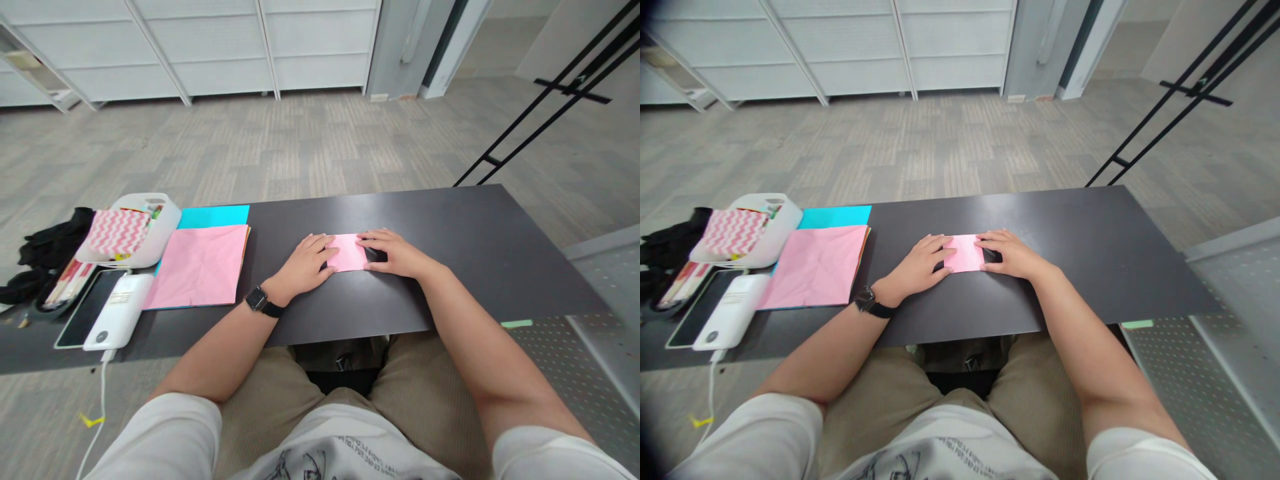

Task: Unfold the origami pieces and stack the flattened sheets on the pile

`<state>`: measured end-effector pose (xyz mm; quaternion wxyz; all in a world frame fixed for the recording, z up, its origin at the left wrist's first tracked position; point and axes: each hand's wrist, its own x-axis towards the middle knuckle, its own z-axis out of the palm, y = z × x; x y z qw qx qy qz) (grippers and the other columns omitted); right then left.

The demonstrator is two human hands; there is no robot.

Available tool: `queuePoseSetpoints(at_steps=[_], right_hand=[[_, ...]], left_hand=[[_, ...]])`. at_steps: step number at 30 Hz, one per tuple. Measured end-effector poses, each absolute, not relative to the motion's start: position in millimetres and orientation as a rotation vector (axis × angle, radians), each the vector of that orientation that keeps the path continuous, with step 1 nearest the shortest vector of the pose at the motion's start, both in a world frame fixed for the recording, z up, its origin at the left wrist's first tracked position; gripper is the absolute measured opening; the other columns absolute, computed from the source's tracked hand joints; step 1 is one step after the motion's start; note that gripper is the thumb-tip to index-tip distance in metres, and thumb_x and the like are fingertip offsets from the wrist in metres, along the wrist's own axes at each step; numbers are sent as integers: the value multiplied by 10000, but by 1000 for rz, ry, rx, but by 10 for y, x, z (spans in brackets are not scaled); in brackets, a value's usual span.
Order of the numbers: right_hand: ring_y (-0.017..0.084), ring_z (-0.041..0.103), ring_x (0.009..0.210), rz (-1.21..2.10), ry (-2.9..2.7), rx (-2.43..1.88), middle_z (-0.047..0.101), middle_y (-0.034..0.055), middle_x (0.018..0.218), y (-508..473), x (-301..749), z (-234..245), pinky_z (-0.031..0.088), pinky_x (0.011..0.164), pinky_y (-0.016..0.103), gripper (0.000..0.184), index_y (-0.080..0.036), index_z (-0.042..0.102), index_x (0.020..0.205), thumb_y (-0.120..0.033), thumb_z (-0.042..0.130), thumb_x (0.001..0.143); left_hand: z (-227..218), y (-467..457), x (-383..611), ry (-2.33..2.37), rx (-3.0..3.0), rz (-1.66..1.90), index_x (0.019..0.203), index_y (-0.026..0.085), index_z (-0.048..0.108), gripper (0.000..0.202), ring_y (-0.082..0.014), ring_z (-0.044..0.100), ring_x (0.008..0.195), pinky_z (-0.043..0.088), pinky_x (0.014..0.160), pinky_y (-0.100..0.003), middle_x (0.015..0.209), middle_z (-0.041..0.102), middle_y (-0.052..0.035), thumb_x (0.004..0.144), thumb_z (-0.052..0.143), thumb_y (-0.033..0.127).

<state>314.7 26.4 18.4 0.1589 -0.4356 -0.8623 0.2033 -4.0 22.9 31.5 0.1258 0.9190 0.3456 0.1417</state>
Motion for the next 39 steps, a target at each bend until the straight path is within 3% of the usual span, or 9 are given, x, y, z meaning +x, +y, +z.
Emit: queuePoseSetpoints(at_steps=[3,6,10,13,16,22,28,34,39], right_hand=[[352,510,1523,627,-2431,-1253,599,67,1607,265,3152,168,257,1305,693,676,-383,642,1501,-403,861,861],[344,512,1524,633,-2405,-1258,604,60,1602,249,3142,170,255,1304,700,673,-395,651,1488,-397,868,850],[322,519,1522,618,-2373,-1265,621,57,1586,222,3127,179,257,1309,679,584,-389,675,1460,-395,823,894],[310,522,1522,611,-2346,-1284,637,44,1571,221,3125,161,266,1307,668,502,-386,701,1424,-359,778,928],[318,520,1523,609,-2346,-1285,636,37,1573,239,3133,123,270,1306,664,551,-388,682,1447,-365,796,909],[336,555,1487,582,-2344,-1229,655,63,1551,279,3156,71,320,1287,633,633,-349,633,1506,-415,802,900],[313,572,1462,492,-2225,-1225,644,111,1540,277,3121,44,410,1255,573,562,-299,615,1522,-408,685,975],[375,397,1592,359,-2219,-1495,531,111,1634,259,3016,-19,267,1317,661,666,-304,559,1560,-468,734,938],[349,533,1466,276,-2175,-1601,612,129,1536,290,2934,16,389,1256,591,583,-261,576,1522,-475,670,988]], left_hand=[[320,243,8,811,2696,450,1412,268,696,387,-275,488,1528,351,1317,-574,1635,553,-92,1052,558,236],[288,248,52,655,2706,417,1400,306,712,459,-240,545,1473,427,1272,-526,1577,618,-58,1043,485,127],[277,235,70,612,2732,364,1427,299,705,529,-238,562,1443,447,1254,-488,1545,642,-58,1003,477,80],[322,201,80,623,2728,360,1403,292,724,458,-247,563,1430,439,1251,-484,1539,641,-73,1041,481,153],[350,137,128,664,2725,372,1389,290,728,374,-282,559,1404,435,1230,-517,1510,647,-90,1081,520,332],[283,-8,288,797,2824,414,1526,311,619,577,-362,510,1335,423,1168,-584,1424,603,-157,1033,568,607],[283,-53,333,776,2843,425,1476,284,661,572,-361,504,1328,413,1191,-574,1378,585,-171,1019,586,619],[276,-63,342,739,2810,430,1500,252,627,583,-361,478,1400,408,1213,-553,1489,568,-162,1033,581,597],[243,-30,327,735,2800,426,1472,276,654,548,-362,482,1402,406,1209,-556,1496,585,-143,1032,583,596]])
